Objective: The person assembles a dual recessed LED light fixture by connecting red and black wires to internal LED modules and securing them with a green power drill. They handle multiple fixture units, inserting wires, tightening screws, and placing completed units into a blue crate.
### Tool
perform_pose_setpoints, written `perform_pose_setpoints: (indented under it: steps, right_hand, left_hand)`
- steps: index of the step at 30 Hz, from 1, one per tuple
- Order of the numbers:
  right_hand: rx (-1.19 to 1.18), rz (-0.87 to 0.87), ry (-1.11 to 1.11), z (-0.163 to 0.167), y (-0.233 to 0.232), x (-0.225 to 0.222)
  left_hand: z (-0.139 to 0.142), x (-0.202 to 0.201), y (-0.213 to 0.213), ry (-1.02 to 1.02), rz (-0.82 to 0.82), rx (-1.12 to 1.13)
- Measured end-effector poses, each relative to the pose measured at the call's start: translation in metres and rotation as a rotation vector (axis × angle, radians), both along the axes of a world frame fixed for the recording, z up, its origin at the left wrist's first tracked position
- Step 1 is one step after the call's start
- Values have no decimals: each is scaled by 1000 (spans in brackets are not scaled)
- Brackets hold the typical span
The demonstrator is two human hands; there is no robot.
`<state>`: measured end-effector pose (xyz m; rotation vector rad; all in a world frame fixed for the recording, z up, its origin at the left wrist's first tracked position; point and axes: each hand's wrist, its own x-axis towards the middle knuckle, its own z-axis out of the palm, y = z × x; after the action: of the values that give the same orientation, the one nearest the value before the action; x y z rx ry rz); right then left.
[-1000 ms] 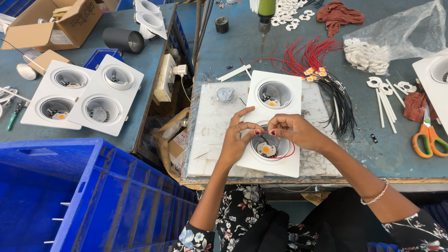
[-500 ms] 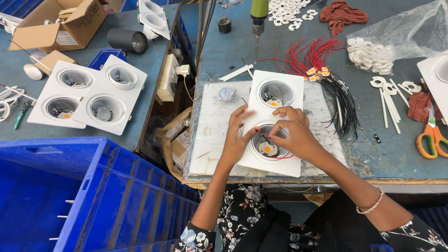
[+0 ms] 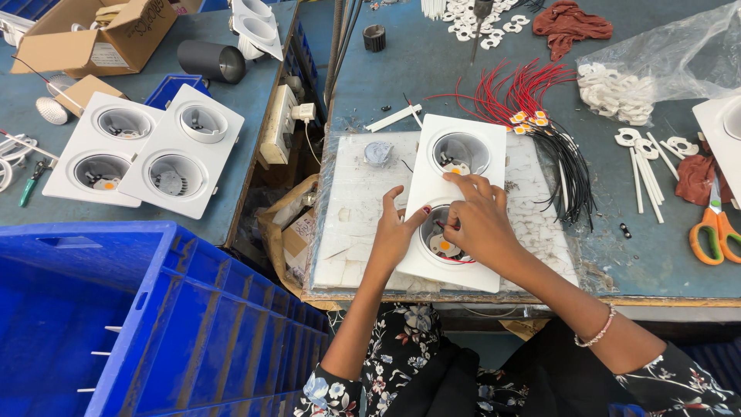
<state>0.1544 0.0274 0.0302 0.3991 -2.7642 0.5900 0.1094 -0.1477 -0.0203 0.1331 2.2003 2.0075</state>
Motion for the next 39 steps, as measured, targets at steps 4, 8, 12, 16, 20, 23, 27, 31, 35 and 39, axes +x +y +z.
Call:
perform_pose_setpoints:
  steps: [4,8,12,16,20,23,27,31,35,39]
  right_hand:
    - [-8,23,9,-2,0,-3]
    - [-25,55,8,-4,0,-6]
    - [-46,108,27,-3,-2,-11]
    - [-30,238,58,1,0,-18]
    - [-34,271,58,2,5,-19]
    - [-43,269,55,0,8,-19]
    - [-36,244,13,-4,11,-19]
    - [-72,241,21,-5,13,-18]
    - [-84,233,30,-9,14,-18]
    - [-223,235,35,-20,19,-19]
  left_hand:
    - [-1,0,1,-11,-7,70]
    - [2,2,2,-42,3,103]
    - [-3,0,2,-41,-5,88]
    - [-28,-14,-3,-111,-36,195]
    - [-56,-40,-13,304,-163,13]
    - [-61,-58,-19,218,-455,269]
    - [-54,-73,-23,78,-463,69]
    - [-53,-73,-16,298,-463,-51]
    - [-49,-68,-11,377,-414,-69]
    - [-33,-65,-8,481,-298,-143]
